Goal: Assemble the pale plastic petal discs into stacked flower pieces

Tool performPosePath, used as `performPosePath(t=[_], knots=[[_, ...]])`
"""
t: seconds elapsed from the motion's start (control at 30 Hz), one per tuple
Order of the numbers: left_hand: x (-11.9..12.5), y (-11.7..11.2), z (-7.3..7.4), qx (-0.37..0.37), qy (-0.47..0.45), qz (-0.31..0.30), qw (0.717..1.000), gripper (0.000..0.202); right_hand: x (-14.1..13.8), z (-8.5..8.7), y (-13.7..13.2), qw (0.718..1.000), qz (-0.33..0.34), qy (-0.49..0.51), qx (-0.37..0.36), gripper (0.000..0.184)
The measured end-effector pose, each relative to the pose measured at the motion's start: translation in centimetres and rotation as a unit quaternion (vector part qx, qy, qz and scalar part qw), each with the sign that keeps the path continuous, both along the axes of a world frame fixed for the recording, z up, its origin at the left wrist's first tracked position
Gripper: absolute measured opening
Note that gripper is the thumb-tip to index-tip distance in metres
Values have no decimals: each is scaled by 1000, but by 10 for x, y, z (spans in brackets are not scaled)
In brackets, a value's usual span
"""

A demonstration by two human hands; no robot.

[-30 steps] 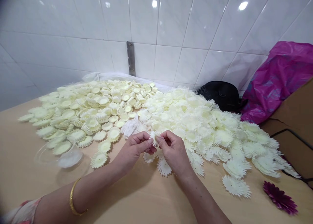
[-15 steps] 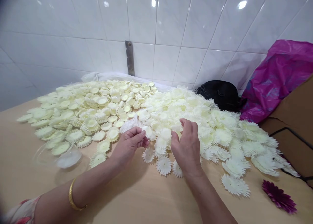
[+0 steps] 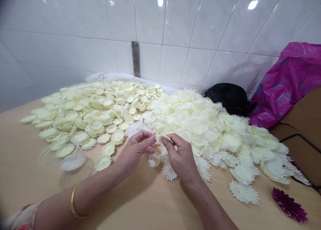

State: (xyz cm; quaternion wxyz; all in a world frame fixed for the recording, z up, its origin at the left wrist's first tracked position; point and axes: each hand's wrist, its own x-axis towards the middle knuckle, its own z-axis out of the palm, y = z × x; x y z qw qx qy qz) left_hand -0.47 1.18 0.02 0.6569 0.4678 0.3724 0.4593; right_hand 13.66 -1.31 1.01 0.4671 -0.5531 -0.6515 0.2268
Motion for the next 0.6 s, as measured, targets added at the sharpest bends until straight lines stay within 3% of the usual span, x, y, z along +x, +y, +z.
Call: performPosePath(t=[0.13, 0.37, 0.6], knots=[[2, -1, -1, -19, 12, -43, 999, 25, -1, 2, -1, 998, 11, 54, -34, 19], [5, -1, -3, -18, 19, -53, 998, 21, -3, -1, -3, 1000, -19, -2, -22, 34], [4, -4, -3, 8, 9, -80, 997, 17, -4, -2, -2, 999, -33, -16, -33, 37]])
